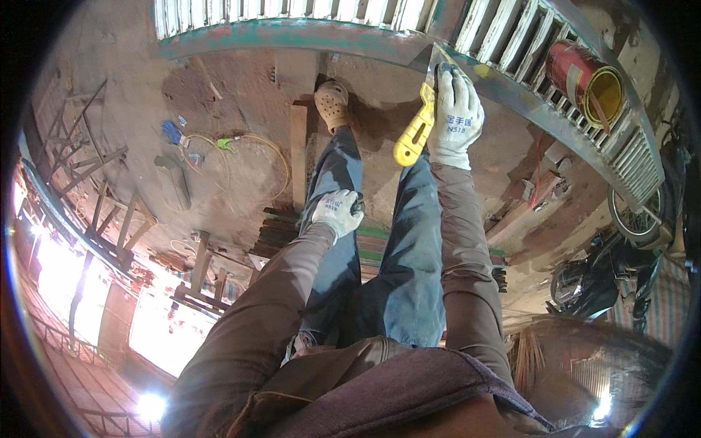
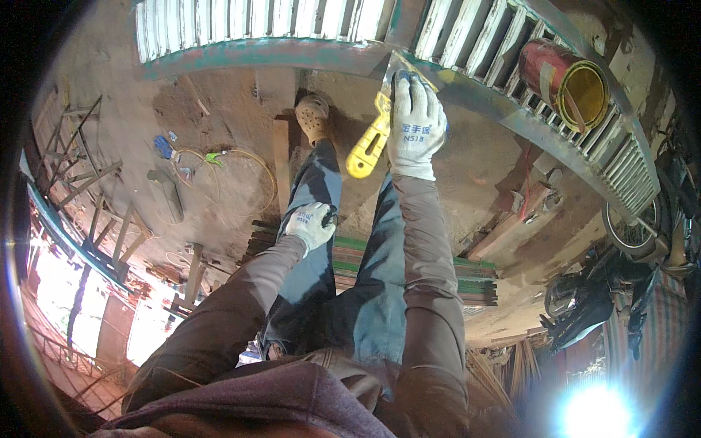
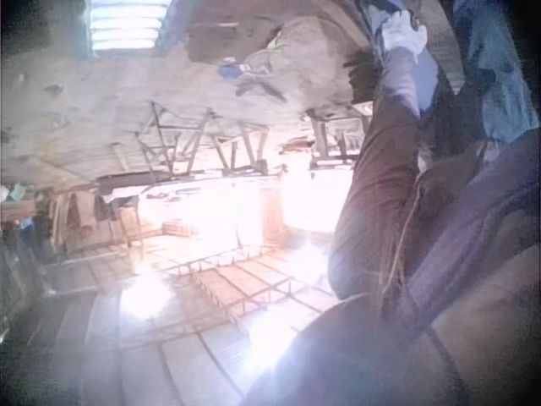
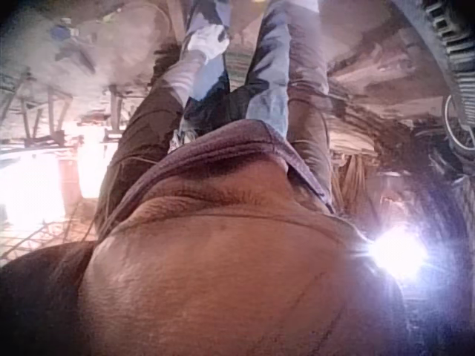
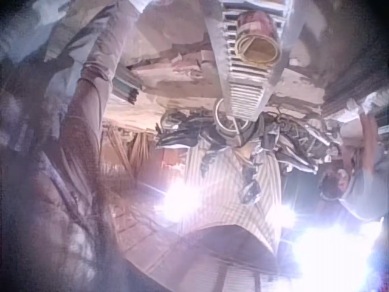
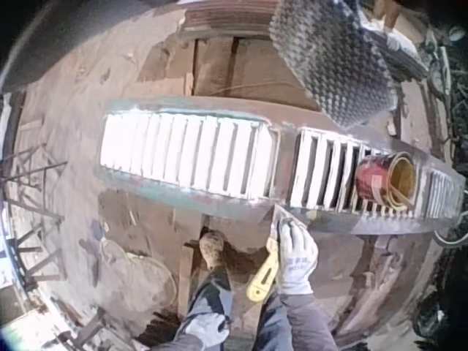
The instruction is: The person paints a metal grate with a brush, repeatedly dipping the brush into a paint can and applying paint to the surface. The person moves along the grate, covering different sections with paint.
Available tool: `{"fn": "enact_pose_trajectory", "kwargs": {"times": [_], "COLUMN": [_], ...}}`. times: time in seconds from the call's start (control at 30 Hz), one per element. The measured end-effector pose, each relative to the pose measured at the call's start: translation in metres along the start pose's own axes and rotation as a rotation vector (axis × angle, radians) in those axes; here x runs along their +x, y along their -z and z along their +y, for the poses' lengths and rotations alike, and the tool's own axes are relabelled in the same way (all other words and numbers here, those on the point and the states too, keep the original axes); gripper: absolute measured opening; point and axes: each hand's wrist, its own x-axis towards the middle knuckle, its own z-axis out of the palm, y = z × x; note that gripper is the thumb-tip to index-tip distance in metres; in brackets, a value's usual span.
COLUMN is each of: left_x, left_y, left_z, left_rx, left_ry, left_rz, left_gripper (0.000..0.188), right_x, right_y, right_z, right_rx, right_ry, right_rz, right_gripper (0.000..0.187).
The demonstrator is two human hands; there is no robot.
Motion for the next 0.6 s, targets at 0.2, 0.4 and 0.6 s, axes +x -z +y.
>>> {"fn": "enact_pose_trajectory", "kwargs": {"times": [0.2,0.4,0.6], "left_x": [-0.002,-0.007,-0.009], "left_y": [0.001,-0.004,0.019], "left_z": [-0.012,-0.03,-0.036], "left_rx": [-0.047,-0.113,-0.076], "left_ry": [0.03,-0.02,-0.017], "left_rz": [-0.065,0.027,-0.054], "left_gripper": [0.037,0.033,0.033], "right_x": [0.013,0.014,-0.009], "right_y": [-0.016,-0.02,-0.005], "right_z": [-0.024,-0.035,-0.036], "right_rx": [-0.088,-0.204,0.004], "right_ry": [-0.125,-0.113,0.006], "right_rz": [0.073,-0.017,-0.042], "right_gripper": [0.044,0.043,0.038]}}
